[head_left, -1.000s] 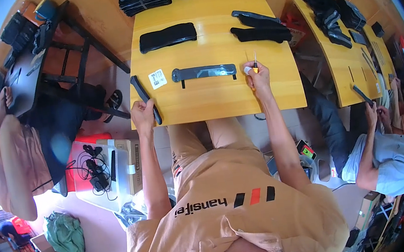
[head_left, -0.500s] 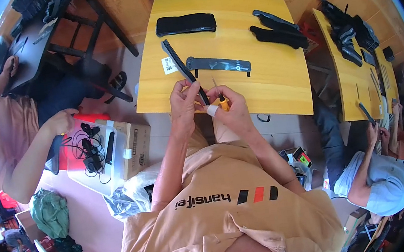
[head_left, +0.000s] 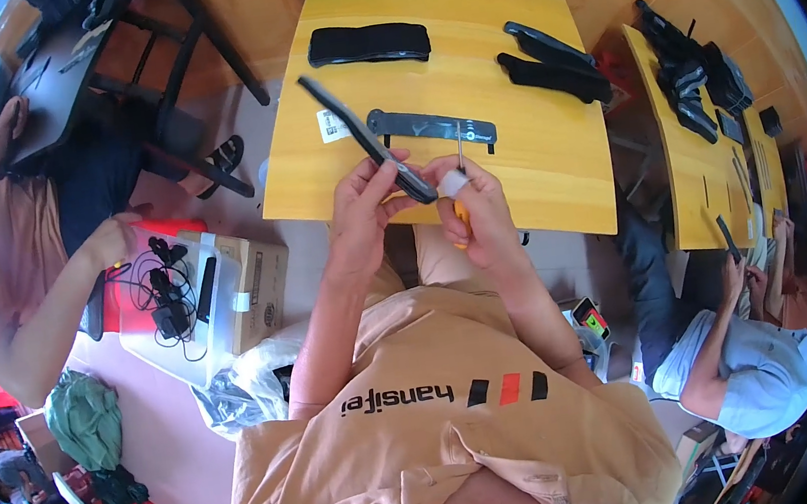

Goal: Disassembling a plastic component or housing using a screwdriver.

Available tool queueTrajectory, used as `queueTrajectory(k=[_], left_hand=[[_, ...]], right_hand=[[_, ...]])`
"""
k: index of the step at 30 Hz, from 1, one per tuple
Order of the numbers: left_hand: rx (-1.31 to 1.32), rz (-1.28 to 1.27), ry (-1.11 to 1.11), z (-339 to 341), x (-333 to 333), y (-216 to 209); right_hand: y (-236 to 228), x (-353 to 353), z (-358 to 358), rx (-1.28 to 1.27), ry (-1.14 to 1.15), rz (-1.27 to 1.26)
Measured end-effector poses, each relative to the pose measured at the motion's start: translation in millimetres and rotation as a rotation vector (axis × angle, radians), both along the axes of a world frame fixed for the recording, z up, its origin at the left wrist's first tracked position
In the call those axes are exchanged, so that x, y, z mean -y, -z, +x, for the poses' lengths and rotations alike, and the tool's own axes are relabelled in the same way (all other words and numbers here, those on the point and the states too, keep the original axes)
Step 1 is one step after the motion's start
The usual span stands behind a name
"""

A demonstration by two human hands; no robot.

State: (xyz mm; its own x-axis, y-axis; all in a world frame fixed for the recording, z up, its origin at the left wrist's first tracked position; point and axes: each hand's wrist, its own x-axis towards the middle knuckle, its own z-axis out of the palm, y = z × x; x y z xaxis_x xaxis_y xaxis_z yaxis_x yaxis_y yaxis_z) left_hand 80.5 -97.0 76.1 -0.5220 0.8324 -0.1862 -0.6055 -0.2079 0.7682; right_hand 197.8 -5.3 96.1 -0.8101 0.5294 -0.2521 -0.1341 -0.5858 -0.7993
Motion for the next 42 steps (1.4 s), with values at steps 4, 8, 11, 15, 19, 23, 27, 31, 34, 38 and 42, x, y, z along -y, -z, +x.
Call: queueTrajectory(k=[4, 8, 11, 15, 19, 23, 27, 31, 34, 38, 42], left_hand=[[0.029, 0.026, -0.068, -7, 5, -7], [0.027, 0.028, -0.053, -5, 3, -20], [0.004, -0.012, -0.057, -1, 0, -24], [-0.065, 0.009, -0.061, 5, -3, -29], [-0.042, 0.072, -0.018, 6, -3, -35], [-0.02, 0.105, 0.01, 7, -3, -35], [-0.028, 0.09, 0.004, 6, 0, -36], [-0.042, 0.092, 0.0, 5, 0, -36], [-0.057, 0.084, -0.002, 5, 0, -36], [-0.107, 0.038, -0.012, 5, 1, -38], [-0.138, 0.002, -0.039, 6, 0, -40]], right_hand=[[-8, -6, 13, 0.014, -0.012, 0.307], [-15, 0, 28, 0.112, -0.125, 0.513], [-18, 4, 34, 0.113, -0.159, 0.473], [-25, 4, 38, 0.127, -0.133, 0.491], [-27, 1, 43, 0.144, -0.159, 0.531], [-32, 2, 43, 0.156, -0.168, 0.551], [-35, 2, 44, 0.168, -0.187, 0.574], [-33, 0, 43, 0.167, -0.192, 0.7], [-33, 0, 42, 0.152, -0.185, 0.746], [-35, -5, 43, 0.158, -0.22, 0.907], [-37, -9, 44, 0.213, -0.27, 0.973]])
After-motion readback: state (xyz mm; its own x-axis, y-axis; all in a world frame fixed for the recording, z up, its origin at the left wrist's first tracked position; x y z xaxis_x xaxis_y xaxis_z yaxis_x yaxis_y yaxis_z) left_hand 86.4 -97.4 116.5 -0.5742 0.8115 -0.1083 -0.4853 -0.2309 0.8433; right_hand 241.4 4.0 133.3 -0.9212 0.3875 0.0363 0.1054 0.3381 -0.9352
